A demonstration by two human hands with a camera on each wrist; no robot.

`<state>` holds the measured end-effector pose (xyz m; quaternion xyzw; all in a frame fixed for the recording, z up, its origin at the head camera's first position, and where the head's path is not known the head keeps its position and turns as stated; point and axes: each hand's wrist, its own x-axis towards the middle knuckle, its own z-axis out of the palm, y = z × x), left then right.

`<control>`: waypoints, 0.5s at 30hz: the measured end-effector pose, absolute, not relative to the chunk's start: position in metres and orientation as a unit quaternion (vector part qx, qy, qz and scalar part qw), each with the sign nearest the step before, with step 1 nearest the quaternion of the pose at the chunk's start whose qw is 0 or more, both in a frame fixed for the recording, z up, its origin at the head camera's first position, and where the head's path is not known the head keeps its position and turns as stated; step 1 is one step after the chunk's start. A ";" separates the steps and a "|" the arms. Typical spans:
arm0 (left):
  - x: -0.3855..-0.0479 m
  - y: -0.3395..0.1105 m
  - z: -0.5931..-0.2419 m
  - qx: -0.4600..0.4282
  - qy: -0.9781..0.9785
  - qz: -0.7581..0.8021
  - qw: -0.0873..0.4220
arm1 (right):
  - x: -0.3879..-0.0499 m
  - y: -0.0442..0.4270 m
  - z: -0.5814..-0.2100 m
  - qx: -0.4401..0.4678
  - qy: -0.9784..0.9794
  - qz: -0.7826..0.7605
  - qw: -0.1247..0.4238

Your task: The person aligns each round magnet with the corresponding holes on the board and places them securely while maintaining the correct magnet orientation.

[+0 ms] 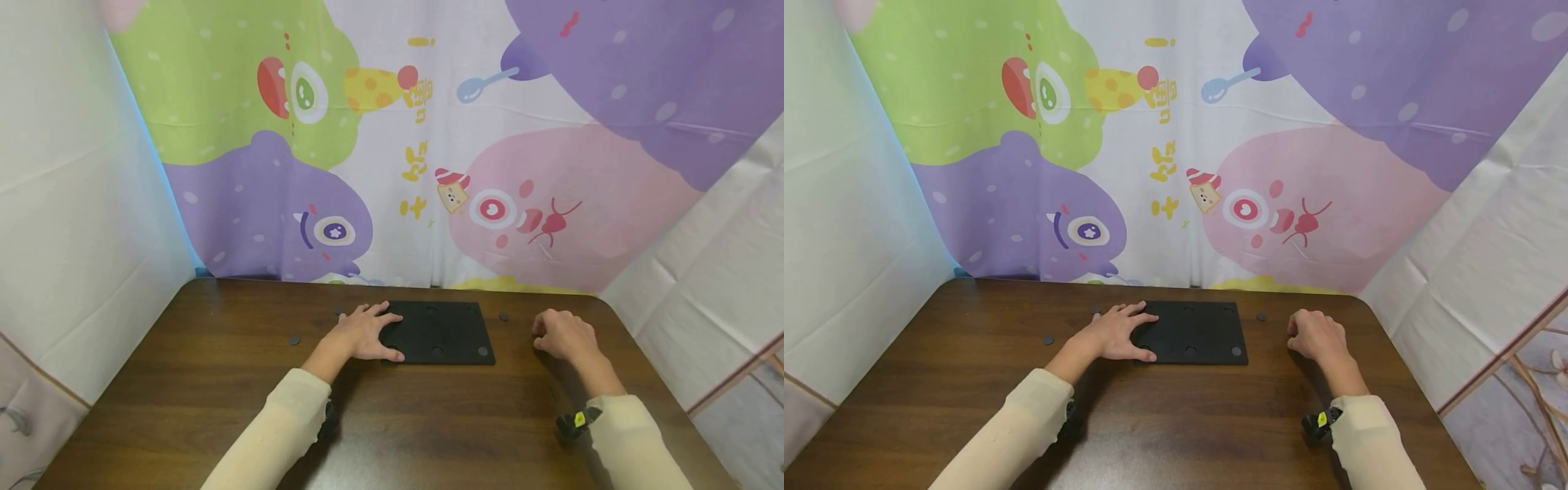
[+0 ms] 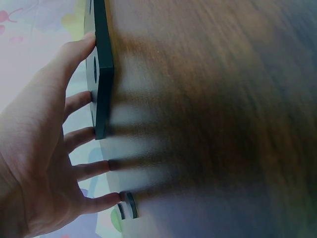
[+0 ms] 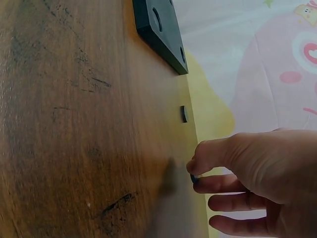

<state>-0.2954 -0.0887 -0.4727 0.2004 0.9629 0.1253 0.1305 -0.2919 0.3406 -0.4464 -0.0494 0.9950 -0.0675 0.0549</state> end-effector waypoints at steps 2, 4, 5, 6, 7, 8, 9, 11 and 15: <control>-0.296 -0.089 -0.473 0.201 0.963 0.125 0.130 | -0.293 0.339 -0.447 -0.052 0.995 -0.068 0.050; -0.296 -0.089 -0.474 0.200 0.963 0.124 0.130 | -0.293 0.338 -0.448 -0.055 0.995 -0.069 0.046; -0.297 -0.089 -0.474 0.200 0.963 0.124 0.130 | -0.293 0.337 -0.448 -0.057 0.995 -0.069 0.045; -0.297 -0.089 -0.474 0.199 0.963 0.123 0.130 | -0.294 0.337 -0.448 -0.058 0.995 -0.070 0.043; -0.297 -0.089 -0.475 0.199 0.963 0.125 0.130 | -0.294 0.336 -0.448 -0.059 0.995 -0.070 0.043; -0.297 -0.090 -0.475 0.199 0.963 0.126 0.131 | -0.294 0.335 -0.448 -0.060 0.995 -0.070 0.042; -0.298 -0.090 -0.475 0.200 0.963 0.127 0.132 | -0.294 0.335 -0.447 -0.061 0.995 -0.070 0.042; -0.300 -0.091 -0.478 0.201 0.961 0.135 0.132 | -0.294 0.333 -0.447 -0.062 0.995 -0.070 0.043; -0.302 -0.091 -0.481 0.200 0.959 0.146 0.134 | -0.296 0.331 -0.448 -0.062 0.995 -0.068 0.043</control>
